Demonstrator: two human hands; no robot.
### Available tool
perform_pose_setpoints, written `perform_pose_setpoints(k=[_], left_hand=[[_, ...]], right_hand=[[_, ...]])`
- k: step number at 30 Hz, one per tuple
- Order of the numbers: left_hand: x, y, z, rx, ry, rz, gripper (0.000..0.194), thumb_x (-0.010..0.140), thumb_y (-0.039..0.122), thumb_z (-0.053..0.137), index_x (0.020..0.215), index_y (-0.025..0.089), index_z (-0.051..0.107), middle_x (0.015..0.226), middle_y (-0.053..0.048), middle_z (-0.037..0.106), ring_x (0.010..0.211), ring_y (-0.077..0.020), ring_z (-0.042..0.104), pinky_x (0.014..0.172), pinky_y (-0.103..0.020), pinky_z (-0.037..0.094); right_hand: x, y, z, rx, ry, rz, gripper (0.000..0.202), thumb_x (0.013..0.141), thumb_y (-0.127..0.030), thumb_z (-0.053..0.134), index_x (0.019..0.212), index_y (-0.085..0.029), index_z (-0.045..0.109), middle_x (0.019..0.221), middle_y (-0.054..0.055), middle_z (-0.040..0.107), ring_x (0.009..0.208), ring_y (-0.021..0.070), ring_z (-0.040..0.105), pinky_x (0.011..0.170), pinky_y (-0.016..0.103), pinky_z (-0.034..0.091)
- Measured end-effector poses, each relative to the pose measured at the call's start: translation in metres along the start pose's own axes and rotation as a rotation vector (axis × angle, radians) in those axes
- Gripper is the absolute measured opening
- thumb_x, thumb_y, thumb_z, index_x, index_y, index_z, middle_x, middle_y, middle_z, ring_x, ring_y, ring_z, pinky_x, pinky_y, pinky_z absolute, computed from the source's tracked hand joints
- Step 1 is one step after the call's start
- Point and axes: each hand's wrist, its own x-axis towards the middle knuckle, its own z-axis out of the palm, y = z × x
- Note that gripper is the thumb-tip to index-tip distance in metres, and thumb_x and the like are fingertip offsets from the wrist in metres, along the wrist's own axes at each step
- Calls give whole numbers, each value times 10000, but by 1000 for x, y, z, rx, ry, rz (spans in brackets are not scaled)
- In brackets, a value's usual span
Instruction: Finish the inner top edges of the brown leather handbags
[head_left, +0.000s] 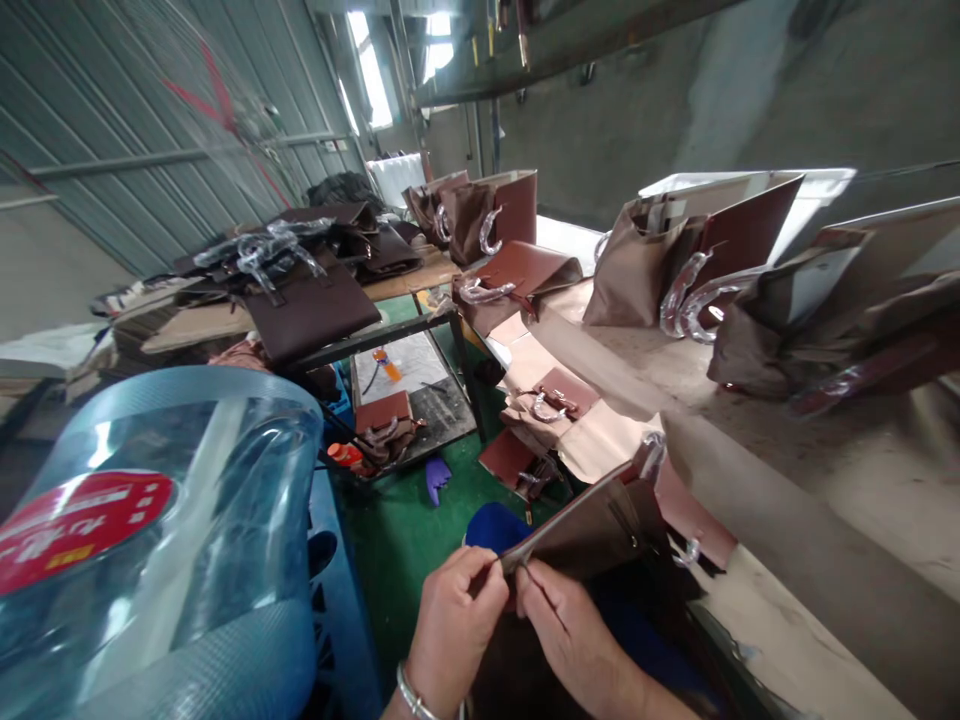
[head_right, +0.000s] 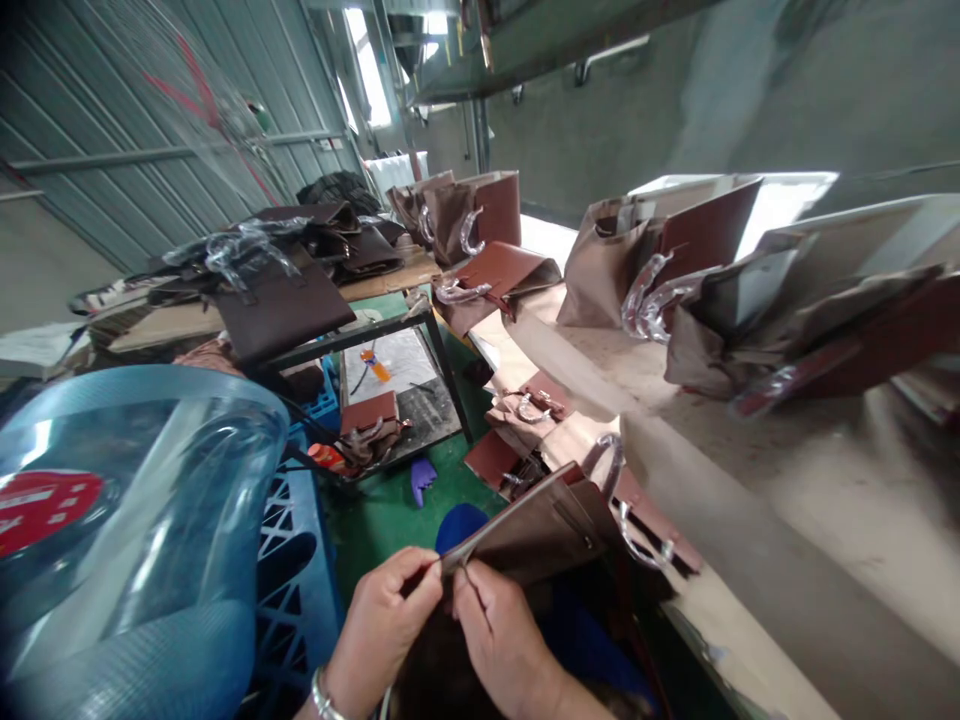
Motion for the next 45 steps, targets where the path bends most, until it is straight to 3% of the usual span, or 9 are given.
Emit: perform_pose_setpoints(k=[5,9,13,15,18,23,28,34,45], left_hand=[[2,-3,-3,-108,-15,-37,222,773,271,420,700,161,599,671,-14,575,648,-135,520,622,-216,405],[4,-1,-5,-156,-43,-42,240,785,291,409,702,164,596,694,-18,575,690,-145,519,665,-231,401],[6,-2,-5,-195,-59,-39,239,790,312,413,764,169,603,747,-27,596,717,-150,536,675,-235,411],[6,-3,-3,-204,-38,-31,234,795,314,411,802,177,601,779,-29,606,738,-150,546,689,-237,418],[5,-6,0,-211,24,-40,208,805,303,403,895,187,551,809,-21,605,754,-143,559,704,-237,431],[-1,-13,4,-56,112,25,155,822,269,399,911,191,498,839,-19,587,760,-129,561,709,-233,439],[-3,-17,4,192,164,240,141,806,214,447,914,176,530,872,-44,587,823,-145,554,771,-251,439],[1,-16,6,257,215,317,99,781,158,477,831,152,562,876,-55,579,829,-140,546,781,-253,441],[6,-12,8,160,287,80,133,741,186,532,614,146,526,838,-37,557,822,-134,517,749,-250,402]], right_hand=[[-2,-5,-23,-373,-43,-73,285,878,-346,319,683,-172,436,628,-2,485,575,108,454,561,236,355],[9,-20,-46,-648,106,-389,135,858,-224,381,812,-169,496,786,41,503,754,141,472,684,273,380],[31,-32,-56,-901,145,-592,177,824,-180,442,967,-197,545,992,78,507,980,196,432,844,357,337],[43,-34,-59,-1018,102,-642,248,814,-212,476,1058,-198,517,1069,85,494,1062,219,384,922,409,262],[61,-34,-63,-1114,-81,-679,211,827,-268,468,1006,-178,536,899,62,546,934,191,440,899,395,265],[76,-35,-67,-1150,-216,-676,215,848,-326,420,787,-176,561,716,34,507,746,164,419,738,323,299],[80,-30,-64,-1151,-236,-709,195,839,-319,441,775,-169,548,712,32,498,753,167,404,726,320,259],[85,-23,-63,-1113,-216,-707,247,847,-357,423,783,-163,561,699,29,486,742,159,404,724,321,258],[101,-25,-62,-1019,-337,-641,251,815,-344,469,718,-159,608,627,-14,467,711,126,450,710,300,258]])
